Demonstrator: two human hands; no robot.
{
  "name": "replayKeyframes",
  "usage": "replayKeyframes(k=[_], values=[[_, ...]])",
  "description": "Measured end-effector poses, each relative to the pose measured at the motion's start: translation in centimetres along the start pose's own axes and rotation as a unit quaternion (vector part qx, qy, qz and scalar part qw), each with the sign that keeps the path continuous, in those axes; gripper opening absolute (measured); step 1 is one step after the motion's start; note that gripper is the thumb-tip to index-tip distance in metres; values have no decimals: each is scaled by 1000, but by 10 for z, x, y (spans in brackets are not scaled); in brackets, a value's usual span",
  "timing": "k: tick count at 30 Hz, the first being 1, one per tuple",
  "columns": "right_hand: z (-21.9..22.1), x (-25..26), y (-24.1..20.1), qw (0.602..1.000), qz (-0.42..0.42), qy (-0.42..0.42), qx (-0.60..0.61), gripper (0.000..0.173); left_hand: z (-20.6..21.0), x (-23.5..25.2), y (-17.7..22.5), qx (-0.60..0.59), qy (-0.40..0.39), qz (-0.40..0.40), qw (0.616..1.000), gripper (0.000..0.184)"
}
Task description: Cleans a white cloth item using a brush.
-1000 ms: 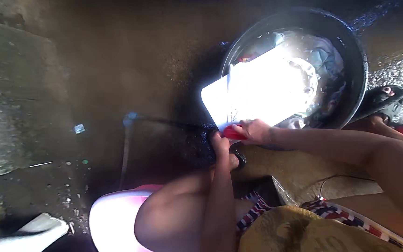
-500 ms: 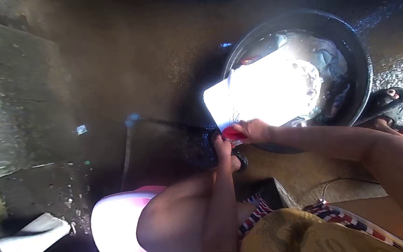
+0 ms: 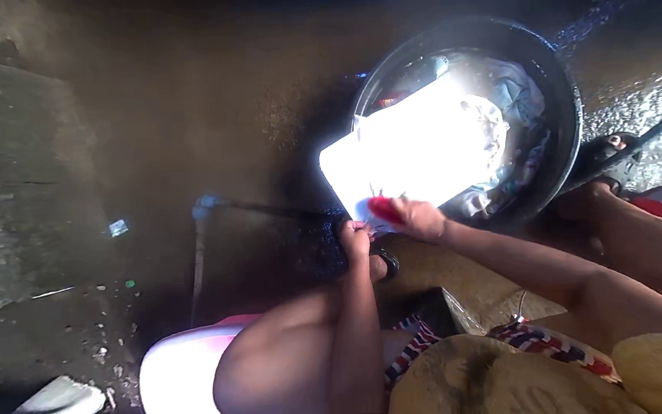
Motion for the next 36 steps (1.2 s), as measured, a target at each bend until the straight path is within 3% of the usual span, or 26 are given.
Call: replayKeyframes(k=[2,5,8,9,11,13,15,17,20,22,24,26,28,31,33,36], values=[[-41,5,69,990,108,76,40,55,2,0,-1,-19,-2,-17,1000,17],[-106,-3,166,935,289,197,63,71,1,-1,0,-25,0,-24,999,18],[-121,-12,164,901,360,227,80,78,2,-2,2,-21,3,-26,999,16],[-113,-11,144,905,350,225,93,76,3,-3,2,-16,5,-23,1000,15],[-73,2,75,943,251,189,108,68,2,-2,6,7,8,-9,1000,17],[-16,12,-5,982,127,109,83,60,1,-2,4,32,4,11,999,20],[5,21,-40,997,60,18,45,58,0,0,4,28,3,23,999,22],[-25,35,-3,994,87,32,63,60,1,-1,2,7,-3,0,1000,20],[-102,42,109,962,210,155,81,66,3,-1,3,5,-6,-19,1000,22],[-135,31,159,931,270,202,136,75,1,0,13,122,-32,-3,992,22],[-143,23,187,883,247,229,329,67,1,-3,38,294,-87,6,952,24],[-134,15,203,780,228,242,530,64,2,-4,62,385,-113,16,916,25],[-126,9,212,728,217,246,602,68,5,4,85,370,-82,60,923,29],[-110,11,210,736,203,221,606,60,19,24,111,275,-28,112,954,34],[-104,15,206,741,192,210,608,51,36,36,124,265,-15,125,956,33],[-102,17,203,730,198,225,614,51,49,43,139,266,8,134,955,26]])
Point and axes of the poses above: each hand's wrist, its own x-axis towards the middle knuckle, its own z-axis out of the palm, y = z × x, the point moved 8 cm from there along x, towards the middle knuckle, and after that the axes turned 3 degrees about z, right-handed, at the moved point
